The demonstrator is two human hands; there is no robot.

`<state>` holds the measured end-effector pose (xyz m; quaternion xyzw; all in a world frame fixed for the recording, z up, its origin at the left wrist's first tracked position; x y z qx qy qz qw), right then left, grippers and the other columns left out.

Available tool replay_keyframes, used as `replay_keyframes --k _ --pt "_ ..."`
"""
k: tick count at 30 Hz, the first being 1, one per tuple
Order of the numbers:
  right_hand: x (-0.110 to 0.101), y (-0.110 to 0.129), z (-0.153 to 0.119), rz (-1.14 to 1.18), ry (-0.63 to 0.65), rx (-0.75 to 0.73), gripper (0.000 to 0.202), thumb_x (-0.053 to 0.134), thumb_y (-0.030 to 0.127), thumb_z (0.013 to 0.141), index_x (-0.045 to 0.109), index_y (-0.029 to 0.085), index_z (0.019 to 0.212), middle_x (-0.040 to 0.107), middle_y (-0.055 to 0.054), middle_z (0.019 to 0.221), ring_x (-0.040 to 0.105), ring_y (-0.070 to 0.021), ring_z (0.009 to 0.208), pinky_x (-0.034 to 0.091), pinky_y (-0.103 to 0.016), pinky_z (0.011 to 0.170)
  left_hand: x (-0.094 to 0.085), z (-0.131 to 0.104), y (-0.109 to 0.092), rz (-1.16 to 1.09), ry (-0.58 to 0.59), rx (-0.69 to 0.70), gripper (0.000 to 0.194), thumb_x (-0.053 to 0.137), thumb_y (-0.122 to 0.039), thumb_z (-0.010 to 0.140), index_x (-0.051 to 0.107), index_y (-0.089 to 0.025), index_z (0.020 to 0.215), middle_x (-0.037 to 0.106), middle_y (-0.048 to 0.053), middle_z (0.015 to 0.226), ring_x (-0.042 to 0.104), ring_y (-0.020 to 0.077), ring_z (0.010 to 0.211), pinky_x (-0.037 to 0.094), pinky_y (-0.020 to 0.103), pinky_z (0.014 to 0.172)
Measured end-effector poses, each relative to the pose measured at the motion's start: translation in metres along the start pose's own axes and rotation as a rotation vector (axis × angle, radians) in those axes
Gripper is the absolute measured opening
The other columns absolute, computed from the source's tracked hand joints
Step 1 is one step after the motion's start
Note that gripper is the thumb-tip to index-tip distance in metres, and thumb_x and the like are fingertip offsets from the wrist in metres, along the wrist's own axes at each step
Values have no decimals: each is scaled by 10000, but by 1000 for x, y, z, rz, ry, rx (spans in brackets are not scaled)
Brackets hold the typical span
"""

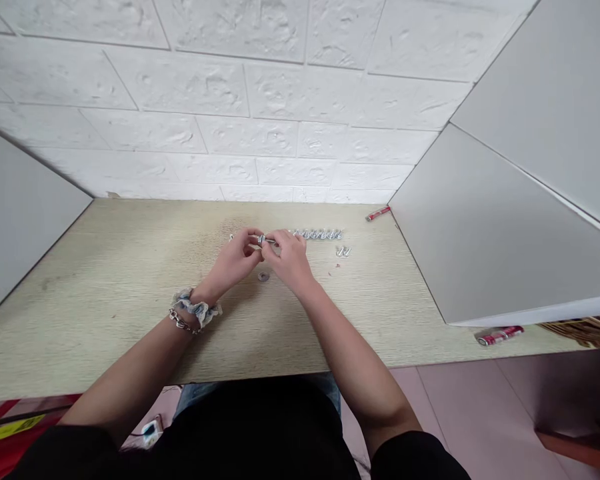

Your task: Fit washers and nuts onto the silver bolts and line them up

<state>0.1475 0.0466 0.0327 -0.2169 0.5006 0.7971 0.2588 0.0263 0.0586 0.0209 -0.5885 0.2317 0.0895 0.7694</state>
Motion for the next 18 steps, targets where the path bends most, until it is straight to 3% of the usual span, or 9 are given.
replay_keyframes --k 5,9,13,18 --pt "0 4 -3 -107 -12 -89 135 447 279 835 562 211 850 636 -18 882 554 -166 875 261 -382 949 -1 0 0 -224 12 -125 126 372 -201 817 486 -169 775 549 -15 683 516 79 538 399 205 525" --pt "5 6 -6 -146 -1 -157 138 435 281 851 554 218 883 641 -14 917 553 -165 916 213 -385 986 -1 1 1 -220 23 -162 404 295 -413 887 424 -168 593 445 -13 526 421 87 469 335 221 466" --pt "6 6 -6 -148 18 -181 141 433 284 855 553 216 883 641 -17 918 553 -166 913 236 -375 970 2 1 4 -188 27 -162 421 287 -444 890 385 -181 577 382 -28 487 363 94 456 302 238 465" --pt "5 7 -4 -79 50 -174 134 434 273 840 549 206 847 623 -31 861 547 -166 837 354 -323 824 -1 0 1 -21 -36 -56 392 285 -416 898 394 -183 601 425 -20 547 393 110 532 326 250 543"
Point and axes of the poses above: each hand's wrist, its own z-axis towards the middle knuckle, its own x-axis out of the palm, y = z × x, the point moved 5 cm from there along z, towards the middle knuckle
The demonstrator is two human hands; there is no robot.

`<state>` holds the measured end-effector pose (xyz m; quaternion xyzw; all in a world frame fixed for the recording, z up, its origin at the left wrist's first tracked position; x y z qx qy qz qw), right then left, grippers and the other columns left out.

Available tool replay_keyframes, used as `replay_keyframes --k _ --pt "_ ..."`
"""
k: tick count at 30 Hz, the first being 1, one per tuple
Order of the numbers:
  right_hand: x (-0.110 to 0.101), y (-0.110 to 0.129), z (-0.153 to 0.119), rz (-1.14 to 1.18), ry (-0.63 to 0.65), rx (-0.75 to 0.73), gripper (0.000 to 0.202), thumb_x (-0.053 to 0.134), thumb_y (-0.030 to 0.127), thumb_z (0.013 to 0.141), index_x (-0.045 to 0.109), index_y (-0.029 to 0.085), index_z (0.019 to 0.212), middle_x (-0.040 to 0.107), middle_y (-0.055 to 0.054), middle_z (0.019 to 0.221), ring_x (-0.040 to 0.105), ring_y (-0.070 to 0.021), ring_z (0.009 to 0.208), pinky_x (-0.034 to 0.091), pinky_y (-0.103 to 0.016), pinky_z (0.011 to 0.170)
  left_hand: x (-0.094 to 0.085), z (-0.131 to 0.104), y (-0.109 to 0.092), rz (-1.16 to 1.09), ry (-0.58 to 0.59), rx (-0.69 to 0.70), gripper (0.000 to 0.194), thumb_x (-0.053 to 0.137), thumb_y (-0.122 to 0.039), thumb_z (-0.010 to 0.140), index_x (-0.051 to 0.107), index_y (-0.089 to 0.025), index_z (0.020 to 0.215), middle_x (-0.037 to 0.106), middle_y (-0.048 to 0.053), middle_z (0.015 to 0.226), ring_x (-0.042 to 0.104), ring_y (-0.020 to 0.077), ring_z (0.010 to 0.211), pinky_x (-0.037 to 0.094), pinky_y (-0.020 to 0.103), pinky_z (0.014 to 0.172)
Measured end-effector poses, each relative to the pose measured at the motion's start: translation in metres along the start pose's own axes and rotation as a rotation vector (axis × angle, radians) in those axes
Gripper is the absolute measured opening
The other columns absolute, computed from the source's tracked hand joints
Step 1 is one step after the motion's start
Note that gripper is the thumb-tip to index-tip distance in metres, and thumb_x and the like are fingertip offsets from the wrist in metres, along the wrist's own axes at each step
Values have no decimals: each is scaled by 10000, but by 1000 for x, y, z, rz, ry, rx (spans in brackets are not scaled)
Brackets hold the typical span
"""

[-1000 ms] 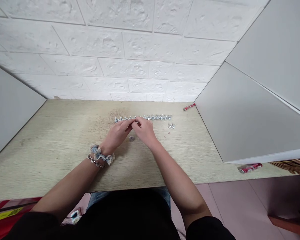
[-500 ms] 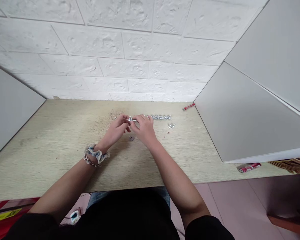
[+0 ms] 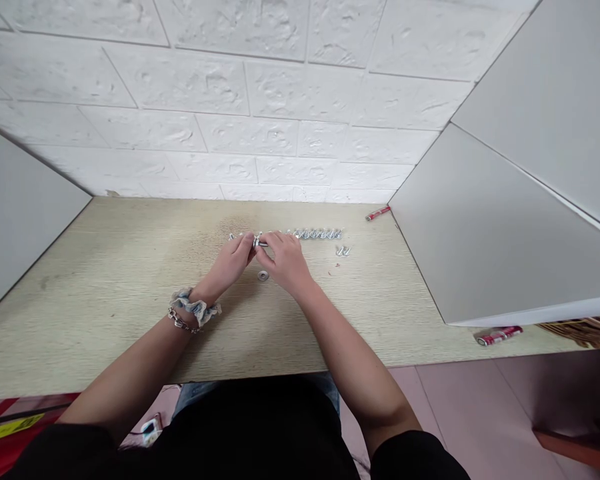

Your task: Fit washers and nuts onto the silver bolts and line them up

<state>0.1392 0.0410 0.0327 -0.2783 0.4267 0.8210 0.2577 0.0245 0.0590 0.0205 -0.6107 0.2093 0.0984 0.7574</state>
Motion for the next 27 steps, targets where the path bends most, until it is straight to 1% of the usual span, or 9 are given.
replay_keyframes --k 4,8,13,17,20,22,23,25,27 --pt "0 1 0 112 -13 -5 118 439 252 821 546 204 820 599 -12 796 531 -146 766 388 -278 729 -2 -2 -6 134 -33 92 360 283 -347 908 411 -181 616 481 -9 607 438 118 602 337 253 608" --pt "0 -1 -1 223 -12 49 125 448 251 811 563 203 796 585 13 738 518 -124 704 404 -253 678 -4 -2 -8 189 -39 102 358 284 -323 911 407 -182 606 492 -6 608 451 122 612 336 254 613" --pt "-2 -5 -1 331 -40 162 169 547 341 783 623 207 850 643 0 831 557 -124 721 446 -267 707 -8 -3 -9 140 -62 61 414 258 -384 916 405 -184 585 450 -15 548 421 117 544 318 257 568" --pt "-12 -5 1 328 -54 184 177 572 356 768 654 209 824 661 -11 828 576 -129 718 462 -277 700 -7 -4 -11 98 -42 66 470 234 -441 916 447 -176 592 470 -7 551 446 118 546 328 257 569" --pt "-39 -16 5 235 -53 193 190 583 355 755 672 204 827 668 -22 820 580 -137 730 458 -281 696 -4 -4 -9 42 27 56 496 206 -465 916 496 -171 641 509 -4 575 468 119 555 348 253 580" --pt "-67 -37 5 167 -94 284 221 565 363 761 679 195 848 674 -34 815 580 -145 717 455 -288 675 -1 -3 -8 54 85 55 474 227 -465 912 519 -173 680 532 -6 593 484 121 570 356 251 587" --pt "-81 -50 5 91 -95 348 228 572 363 750 685 186 836 676 -42 800 579 -152 703 451 -296 670 0 -3 -8 93 108 64 448 252 -457 909 523 -175 690 535 -8 595 488 123 575 354 251 586" --pt "-109 -79 2 -177 -95 482 216 580 341 731 701 176 799 675 -61 761 577 -180 716 437 -325 695 3 -5 -9 230 149 117 395 302 -429 900 520 -180 685 525 -11 586 481 128 571 334 253 573" --pt "-126 -108 -2 -413 -57 616 220 578 318 718 714 180 822 676 -83 769 580 -215 768 424 -340 696 6 -7 -13 385 186 206 368 313 -392 899 515 -182 673 517 -5 589 462 132 562 309 259 560"
Point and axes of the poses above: each hand's wrist, its own z-axis towards the middle knuckle, its own x-axis out of the palm, y = z × x, the point moved 5 cm from there along z, towards the middle knuckle
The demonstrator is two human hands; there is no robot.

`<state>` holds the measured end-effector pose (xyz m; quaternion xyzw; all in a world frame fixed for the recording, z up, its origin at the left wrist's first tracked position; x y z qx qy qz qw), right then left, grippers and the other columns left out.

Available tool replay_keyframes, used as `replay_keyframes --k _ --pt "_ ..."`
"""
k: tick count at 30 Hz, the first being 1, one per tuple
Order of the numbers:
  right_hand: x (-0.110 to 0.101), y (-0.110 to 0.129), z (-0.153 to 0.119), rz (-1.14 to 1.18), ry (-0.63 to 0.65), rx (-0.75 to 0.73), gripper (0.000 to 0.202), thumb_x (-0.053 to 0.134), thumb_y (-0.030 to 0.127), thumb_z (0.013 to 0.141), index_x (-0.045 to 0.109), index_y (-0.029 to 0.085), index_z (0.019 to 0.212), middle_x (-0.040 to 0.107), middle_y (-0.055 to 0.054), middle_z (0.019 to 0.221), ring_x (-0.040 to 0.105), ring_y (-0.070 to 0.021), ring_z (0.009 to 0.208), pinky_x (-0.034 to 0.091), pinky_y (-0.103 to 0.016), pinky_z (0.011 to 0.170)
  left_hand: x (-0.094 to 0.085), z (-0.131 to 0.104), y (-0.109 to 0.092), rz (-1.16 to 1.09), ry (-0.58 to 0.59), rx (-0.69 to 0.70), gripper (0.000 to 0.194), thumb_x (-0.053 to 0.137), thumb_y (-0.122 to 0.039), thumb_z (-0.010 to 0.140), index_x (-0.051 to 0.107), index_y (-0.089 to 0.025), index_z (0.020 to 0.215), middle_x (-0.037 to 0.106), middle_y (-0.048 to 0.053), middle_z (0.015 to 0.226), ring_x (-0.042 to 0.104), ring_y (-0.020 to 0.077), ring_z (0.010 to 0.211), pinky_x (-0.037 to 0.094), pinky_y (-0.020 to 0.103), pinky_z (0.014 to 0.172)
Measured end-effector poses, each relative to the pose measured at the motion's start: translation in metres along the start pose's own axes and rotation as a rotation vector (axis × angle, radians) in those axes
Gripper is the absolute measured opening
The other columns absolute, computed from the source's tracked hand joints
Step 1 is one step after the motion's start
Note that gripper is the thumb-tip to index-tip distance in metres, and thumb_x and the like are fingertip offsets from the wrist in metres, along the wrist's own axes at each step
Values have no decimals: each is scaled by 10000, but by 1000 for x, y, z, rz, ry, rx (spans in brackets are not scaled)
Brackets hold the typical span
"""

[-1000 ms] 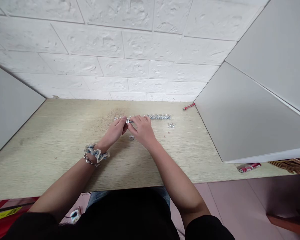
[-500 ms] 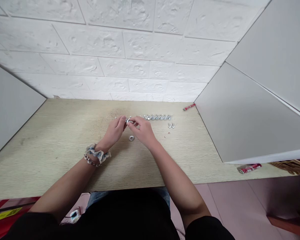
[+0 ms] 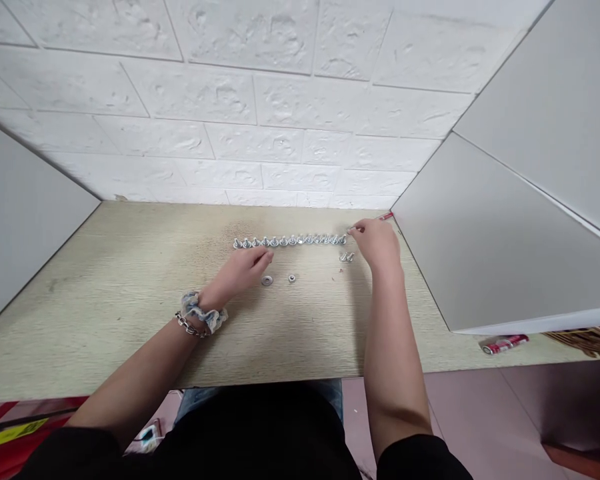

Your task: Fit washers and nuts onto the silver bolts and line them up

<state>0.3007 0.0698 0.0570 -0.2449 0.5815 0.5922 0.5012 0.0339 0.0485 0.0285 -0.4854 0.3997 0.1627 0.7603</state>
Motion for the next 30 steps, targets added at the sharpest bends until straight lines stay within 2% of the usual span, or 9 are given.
replay_keyframes --k 3,6,13,18,20,22,26,28,30 --pt "12 -30 11 -178 93 102 238 571 295 715 717 203 879 685 -93 863 588 -230 847 416 -320 688 3 -2 -6 167 55 99 347 321 -333 896 512 -182 649 540 16 622 459 139 577 291 262 559" --pt "31 -42 13 -237 182 125 255 570 295 710 715 219 905 690 -91 901 597 -229 870 413 -302 688 7 -4 -8 238 123 125 340 342 -297 877 513 -181 607 555 27 613 455 139 559 280 266 544" --pt "49 -34 14 -227 168 -10 297 486 248 777 683 175 988 682 -114 961 589 -219 914 404 -290 746 10 -4 -6 264 170 111 345 353 -295 855 530 -177 584 570 41 602 441 142 512 269 276 521" --pt "39 -30 10 -221 63 -27 367 356 251 846 608 155 1095 622 -140 1089 551 -238 1003 385 -341 819 10 -4 -3 274 170 74 338 346 -291 853 523 -181 586 573 44 614 441 146 525 269 276 534" --pt "31 -26 5 -207 9 -55 359 334 263 854 617 161 1051 617 -134 1067 546 -237 1000 377 -359 836 10 -3 -2 261 166 71 329 351 -284 852 506 -180 580 567 40 611 433 141 522 259 274 531" --pt "24 -20 -1 -200 10 -96 310 398 331 829 655 180 916 618 -114 1011 540 -242 991 362 -384 857 10 -3 -2 261 155 72 323 354 -280 851 503 -179 582 561 38 610 434 139 522 257 277 528" --pt "23 -13 -12 -227 154 -94 272 527 445 731 677 221 700 593 -78 1039 504 -275 1024 315 -464 890 6 -3 -4 291 86 114 326 335 -284 870 519 -179 622 565 35 629 464 142 556 277 272 537" --pt "25 -12 -14 -248 222 -71 231 559 423 701 680 229 673 590 -68 1054 494 -285 1030 301 -484 890 2 -4 -8 278 20 152 338 317 -298 888 523 -179 648 569 30 634 476 138 569 289 265 545" --pt "27 -12 -15 -264 229 -75 174 570 356 691 681 224 665 597 -66 1046 499 -281 1020 297 -485 891 -2 -6 -12 253 -35 177 350 310 -311 897 526 -179 655 563 24 618 474 128 557 296 259 544"
Point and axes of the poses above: each hand's wrist, its own z-axis towards the middle knuckle, its own x-axis out of the palm, y = z × x, the point moved 5 cm from there along z, towards the middle knuckle
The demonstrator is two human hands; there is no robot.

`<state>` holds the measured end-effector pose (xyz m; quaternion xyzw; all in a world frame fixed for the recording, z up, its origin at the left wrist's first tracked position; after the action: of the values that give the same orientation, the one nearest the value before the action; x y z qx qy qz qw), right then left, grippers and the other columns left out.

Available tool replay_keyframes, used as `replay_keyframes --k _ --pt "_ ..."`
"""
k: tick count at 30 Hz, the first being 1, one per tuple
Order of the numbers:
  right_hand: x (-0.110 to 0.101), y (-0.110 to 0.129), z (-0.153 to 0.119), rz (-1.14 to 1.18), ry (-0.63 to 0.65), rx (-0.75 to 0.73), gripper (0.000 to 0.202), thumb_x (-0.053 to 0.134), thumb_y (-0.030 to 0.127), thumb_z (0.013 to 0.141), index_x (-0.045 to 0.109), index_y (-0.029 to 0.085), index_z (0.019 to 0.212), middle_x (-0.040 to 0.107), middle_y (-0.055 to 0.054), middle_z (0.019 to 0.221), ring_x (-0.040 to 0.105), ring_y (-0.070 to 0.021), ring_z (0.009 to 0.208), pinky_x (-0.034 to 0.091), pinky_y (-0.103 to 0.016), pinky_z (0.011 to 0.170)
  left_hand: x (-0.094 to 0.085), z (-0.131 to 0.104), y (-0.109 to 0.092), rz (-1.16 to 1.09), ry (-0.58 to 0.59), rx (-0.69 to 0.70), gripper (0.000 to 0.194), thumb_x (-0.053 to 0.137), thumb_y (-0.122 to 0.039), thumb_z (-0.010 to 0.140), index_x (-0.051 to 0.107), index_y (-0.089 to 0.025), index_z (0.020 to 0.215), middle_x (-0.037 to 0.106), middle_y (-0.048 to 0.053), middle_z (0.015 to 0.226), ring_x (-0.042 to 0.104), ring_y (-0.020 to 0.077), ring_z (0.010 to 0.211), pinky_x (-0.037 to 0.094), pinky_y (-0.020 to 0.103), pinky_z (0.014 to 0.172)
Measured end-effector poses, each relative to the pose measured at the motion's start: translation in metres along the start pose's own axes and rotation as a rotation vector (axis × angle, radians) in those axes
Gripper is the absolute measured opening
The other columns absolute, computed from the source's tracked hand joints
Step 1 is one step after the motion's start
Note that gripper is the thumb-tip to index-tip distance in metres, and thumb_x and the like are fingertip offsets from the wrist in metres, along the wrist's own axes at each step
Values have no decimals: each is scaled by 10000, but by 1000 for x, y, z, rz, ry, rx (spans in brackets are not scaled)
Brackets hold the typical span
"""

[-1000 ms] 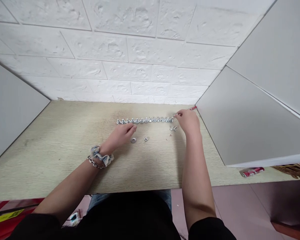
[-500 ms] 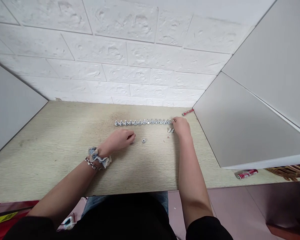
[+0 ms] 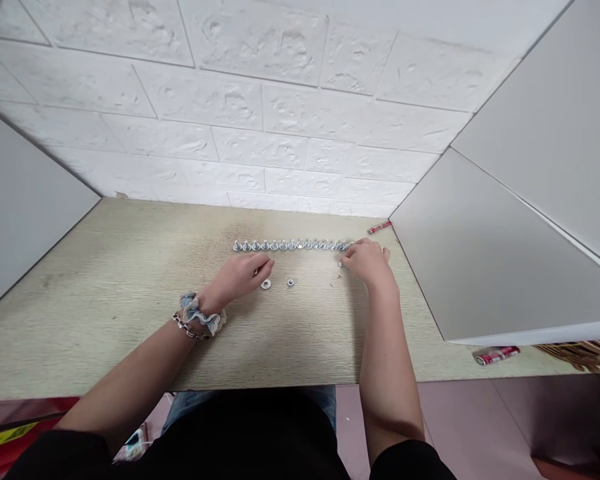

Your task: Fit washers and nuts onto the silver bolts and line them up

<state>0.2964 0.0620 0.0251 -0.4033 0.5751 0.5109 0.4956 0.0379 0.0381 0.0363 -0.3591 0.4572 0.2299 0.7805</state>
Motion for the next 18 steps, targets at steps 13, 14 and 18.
replay_keyframes --k 13,14,18 --pt "7 108 -37 603 -197 -591 140 572 323 778 639 206 740 629 -46 927 580 -178 891 442 -351 829 9 3 3 -273 69 -10 296 505 -367 843 586 -222 1088 650 8 844 566 123 696 393 224 651" --pt "10 115 -42 627 -188 -614 137 562 318 787 636 210 747 629 -42 924 582 -175 884 447 -349 824 9 3 3 -279 69 1 250 491 -340 852 614 -216 1030 648 6 818 564 124 700 391 224 659" --pt "13 123 -49 664 -240 -647 152 529 333 818 633 223 834 625 -47 950 570 -181 924 440 -354 846 10 4 7 -296 26 -53 241 464 -334 863 659 -193 853 643 7 731 546 124 657 385 230 650"
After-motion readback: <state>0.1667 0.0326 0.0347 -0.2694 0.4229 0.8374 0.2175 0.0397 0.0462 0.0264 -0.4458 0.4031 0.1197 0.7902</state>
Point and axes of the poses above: each hand's wrist, its own z-axis towards the middle knuckle, its own x-axis out of the palm, y = z × x, the point moved 5 cm from there along z, towards the middle knuckle
